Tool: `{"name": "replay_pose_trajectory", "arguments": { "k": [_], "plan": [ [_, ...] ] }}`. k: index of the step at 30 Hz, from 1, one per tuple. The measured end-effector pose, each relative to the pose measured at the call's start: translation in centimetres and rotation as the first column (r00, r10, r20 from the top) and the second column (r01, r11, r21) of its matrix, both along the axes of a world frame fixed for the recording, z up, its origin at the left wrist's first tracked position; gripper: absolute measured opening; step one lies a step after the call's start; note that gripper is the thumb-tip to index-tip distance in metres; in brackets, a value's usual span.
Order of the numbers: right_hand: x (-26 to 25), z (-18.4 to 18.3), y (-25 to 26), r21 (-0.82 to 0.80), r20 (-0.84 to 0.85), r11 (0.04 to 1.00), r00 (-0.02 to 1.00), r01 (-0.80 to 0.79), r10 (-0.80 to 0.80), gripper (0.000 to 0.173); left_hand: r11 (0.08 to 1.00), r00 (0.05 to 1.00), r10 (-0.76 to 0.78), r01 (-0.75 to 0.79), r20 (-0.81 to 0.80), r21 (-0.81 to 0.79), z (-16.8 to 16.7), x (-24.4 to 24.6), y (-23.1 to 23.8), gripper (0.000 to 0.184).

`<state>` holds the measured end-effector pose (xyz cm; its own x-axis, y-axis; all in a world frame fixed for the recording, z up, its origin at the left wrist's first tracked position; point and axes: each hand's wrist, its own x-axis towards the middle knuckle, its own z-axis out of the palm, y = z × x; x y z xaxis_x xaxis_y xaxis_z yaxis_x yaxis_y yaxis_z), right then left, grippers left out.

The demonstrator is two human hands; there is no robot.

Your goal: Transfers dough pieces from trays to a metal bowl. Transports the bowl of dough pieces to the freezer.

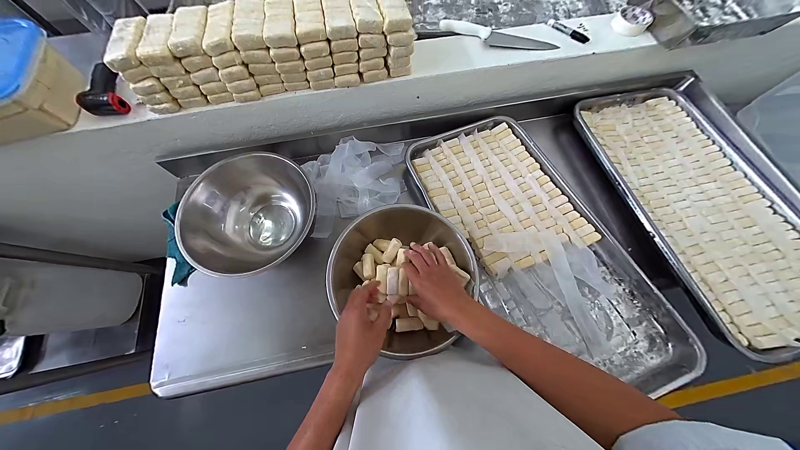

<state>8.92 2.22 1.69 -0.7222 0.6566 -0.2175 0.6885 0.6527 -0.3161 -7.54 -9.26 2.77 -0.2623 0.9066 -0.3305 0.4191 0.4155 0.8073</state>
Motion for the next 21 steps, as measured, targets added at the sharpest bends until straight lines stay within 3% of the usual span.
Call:
{"name": "replay_pose_trajectory", "arguments": {
  "k": [2, 4, 7, 10, 12, 14, 17, 21],
  "plan": [
    [0.6, 0.7, -0.2, 0.004, -0.131, 1.000, 0.991, 0.003, -0.003, 0.058, 0.997, 0.996, 0.074, -0.076, 0.058, 0.033, 0.0, -1.0, 0.8, 0.055],
    [1.1, 2.0, -0.7, -0.038, -0.270, 0.999, 0.963, -0.003, -0.008, 0.055, 0.997, 0.972, 0.076, -0.076, 0.223, -0.006, 0.1, -1.5, 1.4, 0.063],
    [1.5, 3.1, -0.6, -0.246, -0.468, 0.969, 0.876, -0.006, -0.114, 0.055, 0.996, 0.894, 0.081, -0.087, 0.441, -0.007, 0.3, -1.5, 2.2, 0.051],
    [2.4, 3.7, -0.1, -0.597, -0.562, 0.802, 0.719, -0.011, -0.409, 0.062, 0.991, 0.788, 0.116, -0.133, 0.604, -0.016, 0.6, -1.9, 2.4, 0.043],
    [3.0, 3.9, 0.1, -0.726, -0.545, 0.686, 0.655, -0.055, -0.524, 0.066, 0.989, 0.721, 0.110, -0.147, 0.684, -0.005, 1.3, -1.6, 2.5, 0.030],
    [3.5, 4.0, 0.3, -0.779, -0.476, 0.626, 0.679, -0.031, -0.559, 0.062, 0.990, 0.740, 0.077, -0.138, 0.668, 0.039, 2.0, -1.3, 2.7, 0.026],
    [3.6, 4.4, 0.5, -0.804, -0.408, 0.593, 0.680, 0.048, -0.609, 0.041, 0.988, 0.799, 0.032, -0.116, 0.601, 0.101, 2.3, -0.9, 3.0, 0.032],
    [3.3, 4.4, 0.0, -0.723, -0.418, 0.675, 0.684, 0.149, -0.598, 0.030, 0.980, 0.873, 0.021, -0.115, 0.487, 0.163, 1.8, -0.1, 3.2, 0.033]
  ]
}}
